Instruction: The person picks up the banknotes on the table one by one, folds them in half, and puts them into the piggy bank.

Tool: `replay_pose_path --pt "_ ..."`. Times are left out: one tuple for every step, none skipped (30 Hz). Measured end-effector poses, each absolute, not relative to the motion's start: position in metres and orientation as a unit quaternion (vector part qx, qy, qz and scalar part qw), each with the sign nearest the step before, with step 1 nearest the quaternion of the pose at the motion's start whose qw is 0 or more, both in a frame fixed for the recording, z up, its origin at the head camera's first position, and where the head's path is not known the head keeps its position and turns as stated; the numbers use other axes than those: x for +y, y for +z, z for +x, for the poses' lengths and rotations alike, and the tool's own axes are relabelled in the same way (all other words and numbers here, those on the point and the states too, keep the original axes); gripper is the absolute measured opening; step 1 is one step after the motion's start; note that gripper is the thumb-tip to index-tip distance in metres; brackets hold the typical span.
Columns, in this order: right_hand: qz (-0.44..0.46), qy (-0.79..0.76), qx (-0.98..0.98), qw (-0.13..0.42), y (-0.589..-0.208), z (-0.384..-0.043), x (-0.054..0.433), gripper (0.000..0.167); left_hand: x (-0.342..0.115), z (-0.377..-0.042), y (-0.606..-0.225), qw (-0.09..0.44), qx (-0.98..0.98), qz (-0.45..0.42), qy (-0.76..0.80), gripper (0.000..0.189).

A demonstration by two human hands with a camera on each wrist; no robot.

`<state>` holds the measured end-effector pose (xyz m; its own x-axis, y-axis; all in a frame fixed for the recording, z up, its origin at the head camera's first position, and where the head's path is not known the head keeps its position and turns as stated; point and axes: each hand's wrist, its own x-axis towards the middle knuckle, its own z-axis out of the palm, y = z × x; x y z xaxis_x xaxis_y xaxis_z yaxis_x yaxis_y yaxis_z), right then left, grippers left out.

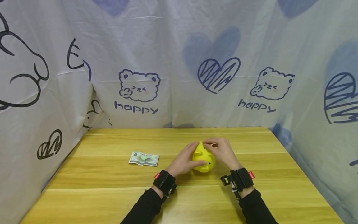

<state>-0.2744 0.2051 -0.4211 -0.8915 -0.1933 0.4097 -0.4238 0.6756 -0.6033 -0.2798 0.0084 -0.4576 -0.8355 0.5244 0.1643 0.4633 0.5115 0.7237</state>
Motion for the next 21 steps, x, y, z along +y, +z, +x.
replay_pose_path --pt "0.172 0.365 -0.901 0.158 -0.4211 -0.2743 0.2052 0.017 0.0084 -0.2796 -0.4575 0.038 0.869 0.285 0.404 0.088" --pt "0.172 0.366 -0.901 0.158 -0.4209 -0.2741 0.2051 0.017 0.0083 -0.2792 -0.4570 0.039 0.869 0.284 0.404 0.088" --pt "0.172 0.366 -0.901 0.158 -0.4210 -0.2740 0.2051 0.017 0.0083 -0.2788 -0.4566 0.039 0.868 0.284 0.405 0.088" --pt "0.172 0.366 -0.901 0.158 -0.4209 -0.2738 0.2051 0.017 0.0083 -0.2784 -0.4563 0.040 0.868 0.284 0.406 0.088" --pt "0.172 0.365 -0.901 0.158 -0.4208 -0.2737 0.2051 0.017 0.0082 -0.2781 -0.4559 0.040 0.868 0.283 0.406 0.088" --pt "0.172 0.366 -0.901 0.158 -0.4207 -0.2735 0.2051 0.018 0.0082 -0.2777 -0.4555 0.040 0.867 0.283 0.408 0.088" --pt "0.172 0.366 -0.901 0.158 -0.4201 -0.2735 0.2048 0.017 0.0081 -0.2777 -0.4551 0.041 0.867 0.283 0.409 0.089" --pt "0.171 0.366 -0.901 0.157 -0.4195 -0.2734 0.2047 0.018 0.0082 -0.2777 -0.4549 0.040 0.866 0.283 0.409 0.089" --pt "0.172 0.365 -0.901 0.158 -0.4194 -0.2734 0.2047 0.017 0.0082 -0.2777 -0.4549 0.039 0.866 0.284 0.409 0.089" --pt "0.172 0.366 -0.901 0.158 -0.4191 -0.2734 0.2047 0.017 0.0083 -0.2778 -0.4549 0.039 0.867 0.284 0.408 0.089" --pt "0.173 0.365 -0.901 0.158 -0.4191 -0.2735 0.2046 0.017 0.0084 -0.2779 -0.4550 0.038 0.867 0.285 0.408 0.089" --pt "0.172 0.365 -0.901 0.158 -0.4194 -0.2737 0.2046 0.017 0.0085 -0.2779 -0.4550 0.037 0.866 0.286 0.408 0.089" --pt "0.172 0.365 -0.901 0.159 -0.4197 -0.2739 0.2046 0.017 0.0085 -0.2779 -0.4551 0.037 0.867 0.287 0.407 0.088" --pt "0.171 0.364 -0.902 0.159 -0.4202 -0.2744 0.2047 0.017 0.0085 -0.2779 -0.4551 0.037 0.866 0.287 0.407 0.088" --pt "0.171 0.364 -0.902 0.159 -0.4205 -0.2747 0.2046 0.016 0.0084 -0.2778 -0.4550 0.037 0.866 0.287 0.408 0.088" --pt "0.170 0.364 -0.902 0.158 -0.4209 -0.2750 0.2046 0.016 0.0083 -0.2778 -0.4552 0.038 0.866 0.286 0.408 0.088" --pt "0.170 0.363 -0.902 0.158 -0.4213 -0.2752 0.2047 0.016 0.0082 -0.2777 -0.4552 0.039 0.866 0.286 0.409 0.088" --pt "0.167 0.364 -0.903 0.156 -0.4217 -0.2755 0.2047 0.016 0.0082 -0.2777 -0.4552 0.039 0.865 0.287 0.409 0.087" --pt "0.165 0.364 -0.903 0.155 -0.4219 -0.2757 0.2047 0.016 0.0082 -0.2778 -0.4553 0.039 0.865 0.287 0.410 0.087" --pt "0.163 0.365 -0.904 0.154 -0.4219 -0.2757 0.2047 0.016 0.0082 -0.2779 -0.4555 0.039 0.865 0.287 0.410 0.087" --pt "0.162 0.365 -0.904 0.152 -0.4219 -0.2757 0.2046 0.016 0.0082 -0.2780 -0.4557 0.039 0.865 0.287 0.410 0.087"
